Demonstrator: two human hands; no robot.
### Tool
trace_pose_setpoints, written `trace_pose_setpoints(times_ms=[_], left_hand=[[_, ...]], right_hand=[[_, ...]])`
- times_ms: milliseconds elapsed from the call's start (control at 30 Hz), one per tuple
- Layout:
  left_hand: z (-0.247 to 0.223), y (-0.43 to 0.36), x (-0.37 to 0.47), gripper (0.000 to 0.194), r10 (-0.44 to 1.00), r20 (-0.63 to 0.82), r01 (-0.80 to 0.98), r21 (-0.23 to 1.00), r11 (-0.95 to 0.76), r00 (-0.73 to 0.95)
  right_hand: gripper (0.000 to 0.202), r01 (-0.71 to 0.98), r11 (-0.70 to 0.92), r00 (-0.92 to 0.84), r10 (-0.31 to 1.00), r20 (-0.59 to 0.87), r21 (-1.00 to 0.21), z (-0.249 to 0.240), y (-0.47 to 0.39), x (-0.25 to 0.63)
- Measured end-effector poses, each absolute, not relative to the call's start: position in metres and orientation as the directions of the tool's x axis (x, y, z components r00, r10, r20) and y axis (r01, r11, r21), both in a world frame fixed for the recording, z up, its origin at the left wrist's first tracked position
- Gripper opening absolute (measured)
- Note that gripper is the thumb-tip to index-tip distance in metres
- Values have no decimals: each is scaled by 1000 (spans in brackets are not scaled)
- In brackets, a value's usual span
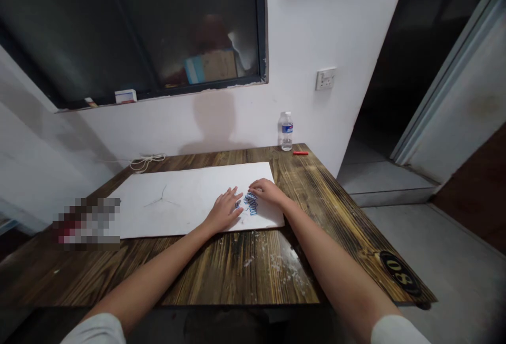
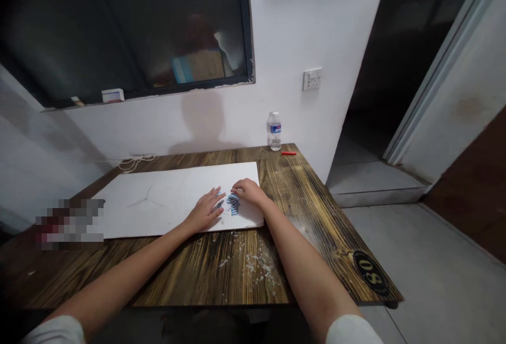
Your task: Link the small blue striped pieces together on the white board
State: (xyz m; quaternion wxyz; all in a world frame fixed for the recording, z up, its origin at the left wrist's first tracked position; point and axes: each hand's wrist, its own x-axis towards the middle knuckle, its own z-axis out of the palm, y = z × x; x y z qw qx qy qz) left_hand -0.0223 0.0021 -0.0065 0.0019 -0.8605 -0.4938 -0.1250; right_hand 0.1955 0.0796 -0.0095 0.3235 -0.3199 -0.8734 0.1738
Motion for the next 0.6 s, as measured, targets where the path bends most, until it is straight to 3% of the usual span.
trace_pose_setpoints(times_ms=[167,367,600], left_hand=[[-5,-9,-21,33,753,282,763,98,-639,594],[-11,-3,-24,23,759,328,757,163,-632,563],[-12,-5,-29,33,833,362,857,149,-494,418]], right_hand=[[21,491,701,-551,710,439,-517,-18,88,203],[20,549,696,-524,718,458,-462,-27,79,199],[23,573,683,-505,729,461,-453,-28,72,198]])
